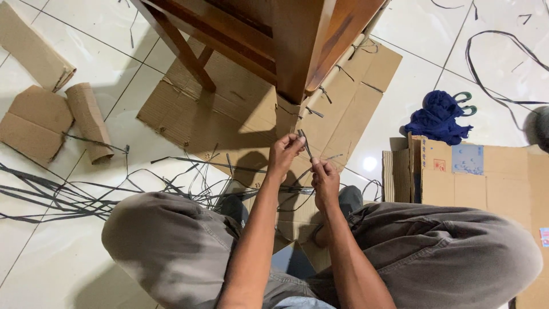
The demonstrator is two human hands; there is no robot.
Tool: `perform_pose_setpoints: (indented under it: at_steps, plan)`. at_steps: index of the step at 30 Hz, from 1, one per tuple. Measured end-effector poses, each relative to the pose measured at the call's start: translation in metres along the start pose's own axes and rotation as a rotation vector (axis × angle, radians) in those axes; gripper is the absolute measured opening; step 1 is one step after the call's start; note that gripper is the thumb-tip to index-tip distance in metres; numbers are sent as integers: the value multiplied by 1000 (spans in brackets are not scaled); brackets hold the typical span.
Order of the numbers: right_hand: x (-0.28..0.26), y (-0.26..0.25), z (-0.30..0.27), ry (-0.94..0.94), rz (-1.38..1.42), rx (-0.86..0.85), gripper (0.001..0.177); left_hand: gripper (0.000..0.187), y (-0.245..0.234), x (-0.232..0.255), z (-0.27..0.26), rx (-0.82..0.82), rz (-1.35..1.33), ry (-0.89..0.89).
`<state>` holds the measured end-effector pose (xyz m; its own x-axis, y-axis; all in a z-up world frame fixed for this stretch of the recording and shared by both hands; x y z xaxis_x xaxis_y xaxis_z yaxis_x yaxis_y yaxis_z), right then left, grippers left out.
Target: Wrapping a wooden furniture leg with cardboard and securing it with plastic ties
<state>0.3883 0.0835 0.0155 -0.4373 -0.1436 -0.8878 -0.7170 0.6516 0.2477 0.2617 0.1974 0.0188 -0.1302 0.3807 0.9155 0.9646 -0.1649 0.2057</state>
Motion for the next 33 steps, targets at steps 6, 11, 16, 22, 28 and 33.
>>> perform_pose_setpoints:
  at_steps: [6,11,16,22,28,33]
  plan:
    - [6,2,4,27,-65,-50,25,14,-2,17,-7,16,20,11]
    - [-15,17,-8,26,4,-53,27,21,7,30,-23,-29,115,-5]
    - [-17,15,-8,-9,22,-11,23,22,8,22,-20,-39,152,1]
    - [-5,14,-1,-13,-5,-34,20,14,3,5,-5,-1,-2,28]
    - [22,12,2,39,-118,-60,21,20,-29,15,1,190,-261,26]
    - [13,-10,16,70,-26,226,18,19,-51,47,-13,377,-76,61]
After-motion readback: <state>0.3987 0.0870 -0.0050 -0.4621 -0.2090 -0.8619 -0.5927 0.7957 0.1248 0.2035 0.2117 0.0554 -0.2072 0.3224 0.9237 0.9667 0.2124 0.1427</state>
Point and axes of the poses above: each hand's wrist, its own z-axis towards the middle knuckle, its own y-axis out of the palm, x = y × z, the point moved 8 cm from there along z, towards the middle knuckle, and after that the axes turned 2 degrees about -y, right-handed, at the moved point
